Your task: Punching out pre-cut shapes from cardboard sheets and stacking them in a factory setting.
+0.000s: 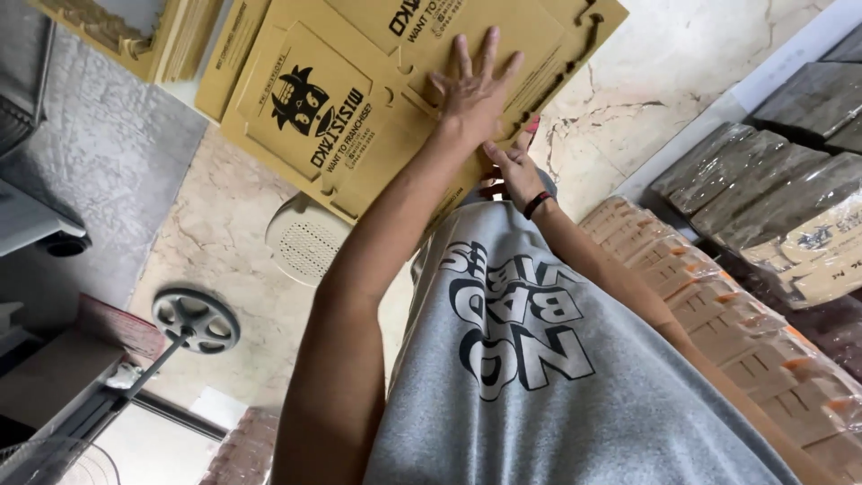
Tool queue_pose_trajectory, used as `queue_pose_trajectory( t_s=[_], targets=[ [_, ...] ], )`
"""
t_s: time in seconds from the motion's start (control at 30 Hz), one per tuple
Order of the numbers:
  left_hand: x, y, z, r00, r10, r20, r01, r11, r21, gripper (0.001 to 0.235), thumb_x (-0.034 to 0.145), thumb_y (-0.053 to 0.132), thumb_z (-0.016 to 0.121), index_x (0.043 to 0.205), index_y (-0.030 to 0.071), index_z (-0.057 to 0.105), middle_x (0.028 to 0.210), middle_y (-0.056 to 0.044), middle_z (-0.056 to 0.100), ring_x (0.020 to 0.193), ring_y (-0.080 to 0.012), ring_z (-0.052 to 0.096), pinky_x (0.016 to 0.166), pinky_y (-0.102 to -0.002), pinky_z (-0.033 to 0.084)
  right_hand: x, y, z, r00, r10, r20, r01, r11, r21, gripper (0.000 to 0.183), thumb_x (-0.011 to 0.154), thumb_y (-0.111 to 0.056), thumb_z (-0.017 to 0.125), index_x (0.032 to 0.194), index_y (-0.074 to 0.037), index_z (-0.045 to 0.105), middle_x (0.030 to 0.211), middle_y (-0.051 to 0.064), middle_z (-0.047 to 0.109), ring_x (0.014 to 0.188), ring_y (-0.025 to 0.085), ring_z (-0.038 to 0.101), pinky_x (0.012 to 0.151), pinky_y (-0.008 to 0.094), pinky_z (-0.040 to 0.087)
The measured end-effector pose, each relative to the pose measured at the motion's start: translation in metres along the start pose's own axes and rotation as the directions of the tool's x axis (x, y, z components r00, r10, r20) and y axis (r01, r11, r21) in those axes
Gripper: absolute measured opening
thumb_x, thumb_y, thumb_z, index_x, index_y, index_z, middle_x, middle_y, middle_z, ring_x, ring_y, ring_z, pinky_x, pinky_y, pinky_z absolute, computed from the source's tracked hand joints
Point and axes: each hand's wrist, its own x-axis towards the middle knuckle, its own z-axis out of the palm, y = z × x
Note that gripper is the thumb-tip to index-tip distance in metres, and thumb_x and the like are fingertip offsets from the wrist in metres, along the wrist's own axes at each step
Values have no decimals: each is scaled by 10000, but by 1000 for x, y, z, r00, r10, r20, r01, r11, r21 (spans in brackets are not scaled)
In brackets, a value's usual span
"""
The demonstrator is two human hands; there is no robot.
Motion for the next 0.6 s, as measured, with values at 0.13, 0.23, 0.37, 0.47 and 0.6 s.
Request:
queue_pose_trajectory(
  t_s=[0.13, 0.23, 0.37, 0.47, 0.6],
  targets=[
    [-9, -9, -23, 996, 83, 40, -88, 986, 140, 1185, 795, -308, 343, 1701, 383, 16, 1606, -66, -290, 1468, -488, -196, 1150, -864, 85, 4, 1, 11, 980, 135, -145, -97, 965, 242, 372, 912, -433, 706, 886, -133, 488, 876, 90, 628, 687, 255, 714, 522, 358, 620],
    [-13, -5, -32, 994, 82, 72, -88, 992, 88, 1199, 824, -333, 333, 1696, 446, 69, 1577, 6, -336, 1434, -458, -267, 1121, -902, 101, 13, 3, 10, 966, 188, -179, -105, 913, 394, 396, 871, -430, 717, 1103, -145, 569, 1003, 84, 718, 860, 256, 730, 644, 391, 621],
    [2, -1, -14, 997, 71, 1, -71, 989, 132, 1055, 983, -31, 643, 1699, 472, 53, 1523, -21, -383, 1405, -524, -257, 1081, -932, 204, 30, 27, 6, 977, 92, -194, 51, 778, 626, 229, 885, -311, 767, 837, -93, 717, 847, 68, 747, 784, 221, 730, 713, 364, 638],
    [-5, 8, -11, 999, 35, 18, -38, 979, 202, 1083, 982, -50, 610, 1670, 526, 5, 1534, -21, -374, 1432, -492, -231, 1114, -908, 221, -12, -4, 30, 947, -249, -201, 316, 827, 465, 185, 957, -242, 722, 891, -70, 726, 889, 34, 744, 765, 139, 689, 657, 253, 581],
    [-31, 6, -60, 997, 67, 33, -71, 987, 144, 1174, 890, -137, 709, 1657, 443, 36, 1682, -86, -107, 1497, -431, -99, 1138, -835, 177, 5, 5, 25, 877, -403, -262, 458, 865, 204, 296, 988, -324, 692, 1173, -99, 642, 1042, 2, 744, 889, 73, 668, 771, 246, 593]
  ],
)
